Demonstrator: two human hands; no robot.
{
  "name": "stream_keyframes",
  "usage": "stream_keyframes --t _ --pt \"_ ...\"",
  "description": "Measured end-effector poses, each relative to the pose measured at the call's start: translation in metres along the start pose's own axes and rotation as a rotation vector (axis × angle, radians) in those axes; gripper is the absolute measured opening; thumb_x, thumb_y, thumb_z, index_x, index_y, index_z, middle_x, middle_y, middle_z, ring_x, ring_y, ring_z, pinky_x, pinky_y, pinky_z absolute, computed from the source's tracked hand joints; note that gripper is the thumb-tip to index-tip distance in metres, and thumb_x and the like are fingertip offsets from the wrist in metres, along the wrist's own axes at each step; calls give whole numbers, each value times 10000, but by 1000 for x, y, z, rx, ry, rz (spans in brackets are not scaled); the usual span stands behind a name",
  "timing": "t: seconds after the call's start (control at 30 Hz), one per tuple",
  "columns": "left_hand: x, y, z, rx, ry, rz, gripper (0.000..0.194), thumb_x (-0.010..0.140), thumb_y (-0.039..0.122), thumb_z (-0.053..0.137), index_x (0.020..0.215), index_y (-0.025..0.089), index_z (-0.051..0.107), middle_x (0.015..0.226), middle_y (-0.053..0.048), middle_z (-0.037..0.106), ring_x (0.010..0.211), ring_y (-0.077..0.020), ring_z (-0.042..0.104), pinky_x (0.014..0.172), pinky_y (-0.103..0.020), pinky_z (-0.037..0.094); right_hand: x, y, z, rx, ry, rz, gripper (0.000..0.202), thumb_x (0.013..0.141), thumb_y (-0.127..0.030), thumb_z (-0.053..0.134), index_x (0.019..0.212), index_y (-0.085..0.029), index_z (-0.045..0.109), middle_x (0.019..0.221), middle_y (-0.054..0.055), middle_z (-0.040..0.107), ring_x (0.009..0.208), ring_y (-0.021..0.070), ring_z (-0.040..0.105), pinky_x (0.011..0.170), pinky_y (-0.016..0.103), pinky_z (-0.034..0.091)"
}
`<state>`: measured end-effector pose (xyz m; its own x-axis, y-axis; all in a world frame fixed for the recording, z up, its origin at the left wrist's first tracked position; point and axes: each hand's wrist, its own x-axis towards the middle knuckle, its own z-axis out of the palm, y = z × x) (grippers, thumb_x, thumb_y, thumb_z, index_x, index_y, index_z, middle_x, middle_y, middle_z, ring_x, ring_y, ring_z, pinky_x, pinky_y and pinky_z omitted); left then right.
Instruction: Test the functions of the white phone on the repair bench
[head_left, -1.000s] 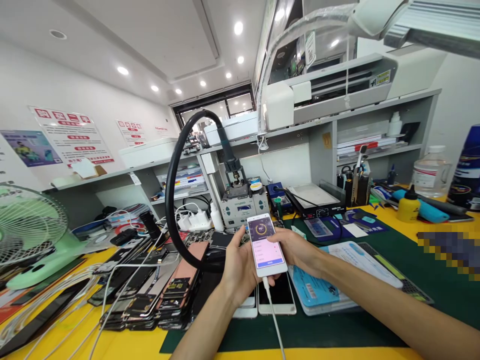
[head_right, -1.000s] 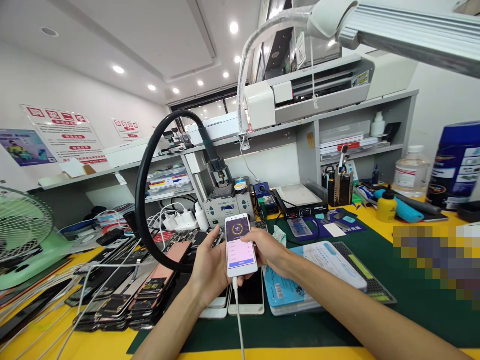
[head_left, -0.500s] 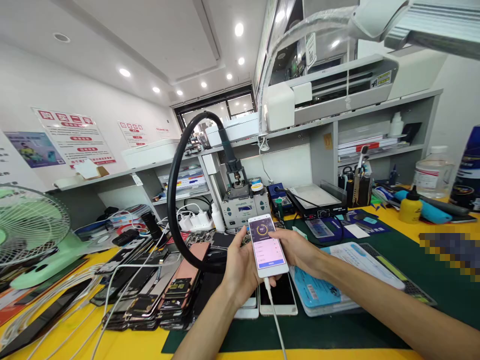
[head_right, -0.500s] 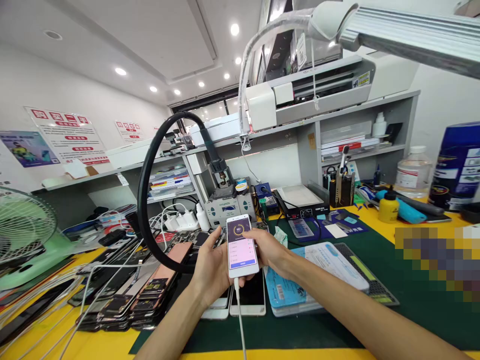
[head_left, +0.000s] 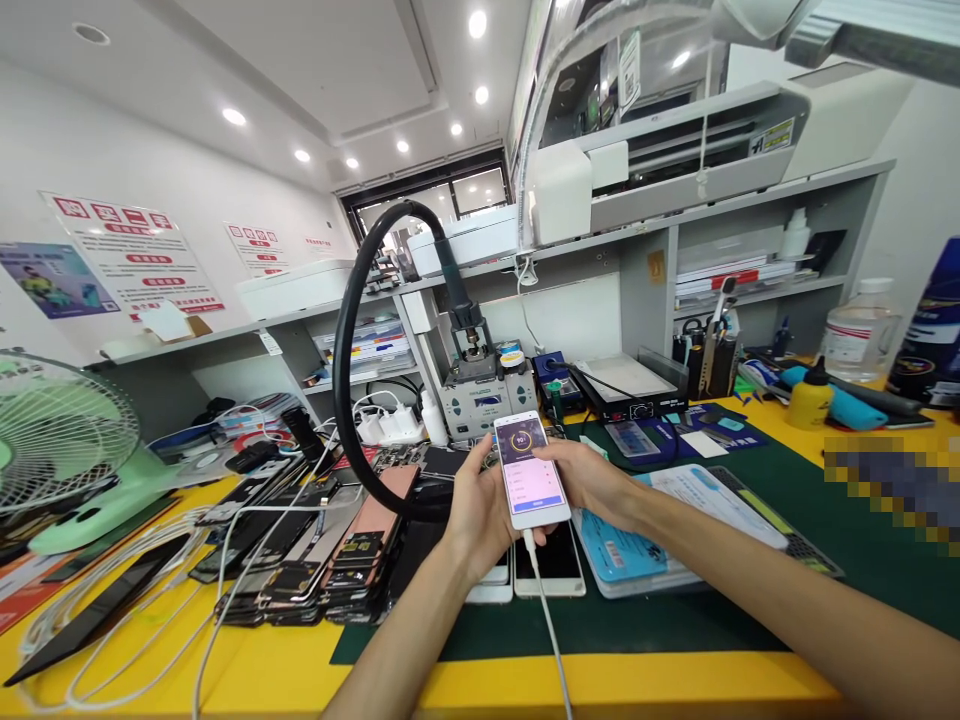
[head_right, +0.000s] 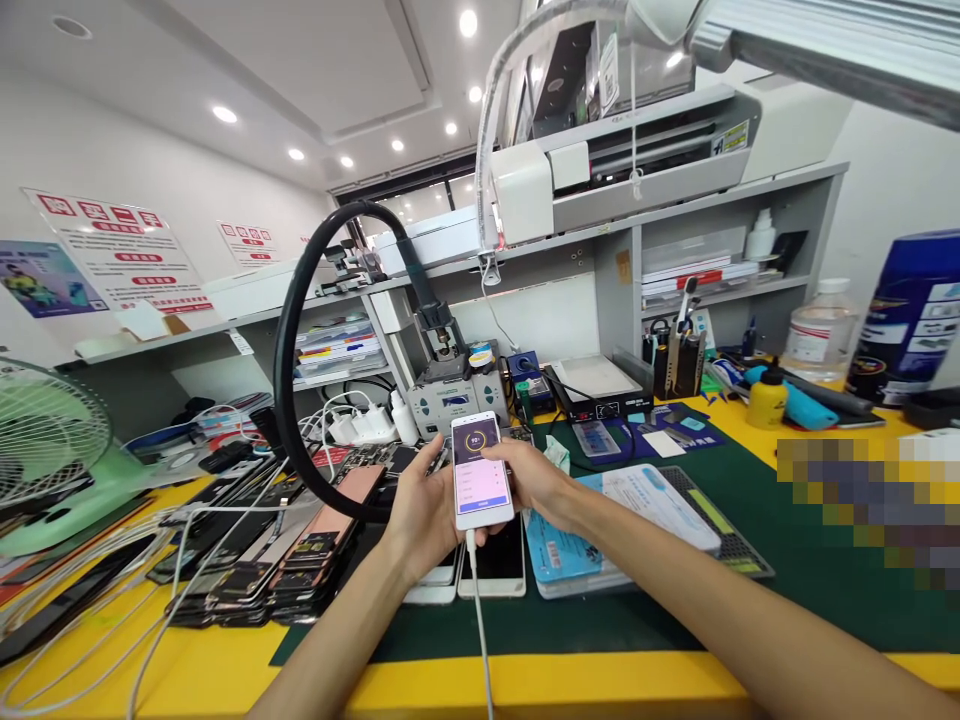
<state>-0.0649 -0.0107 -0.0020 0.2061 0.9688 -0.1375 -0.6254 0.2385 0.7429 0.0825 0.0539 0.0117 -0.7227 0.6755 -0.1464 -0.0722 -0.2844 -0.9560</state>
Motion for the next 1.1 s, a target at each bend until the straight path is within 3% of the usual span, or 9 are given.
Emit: stream_keyframes --t 0.2,0.47,1.1 --pt "1 1 -1 50 -15 -6 688 924 630 405 1302 70 537 971 -196 690 691 -294 684 452 -347 524 4 5 -5 -12 -14 -14 252 854 -237 510 1091 -159 549 769 85 698 621 257 678 502 373 557" --pt "1 1 -3 22 -2 -19 627 925 598 453 1269 87 569 944 -171 696 723 -269 686 506 -318 536 3 5 -7 -94 -25 -39 396 726 -158 620 1117 -168 559 811 89 720 679 271 701 571 404 583" --pt "0 4 -1 18 15 -27 611 936 590 423 1239 84 582 925 -165 689 726 -264 680 530 -332 553 -1 4 -6 -153 -57 -59 515 619 -114 680 1107 -172 527 808 46 718 623 230 700 562 346 571"
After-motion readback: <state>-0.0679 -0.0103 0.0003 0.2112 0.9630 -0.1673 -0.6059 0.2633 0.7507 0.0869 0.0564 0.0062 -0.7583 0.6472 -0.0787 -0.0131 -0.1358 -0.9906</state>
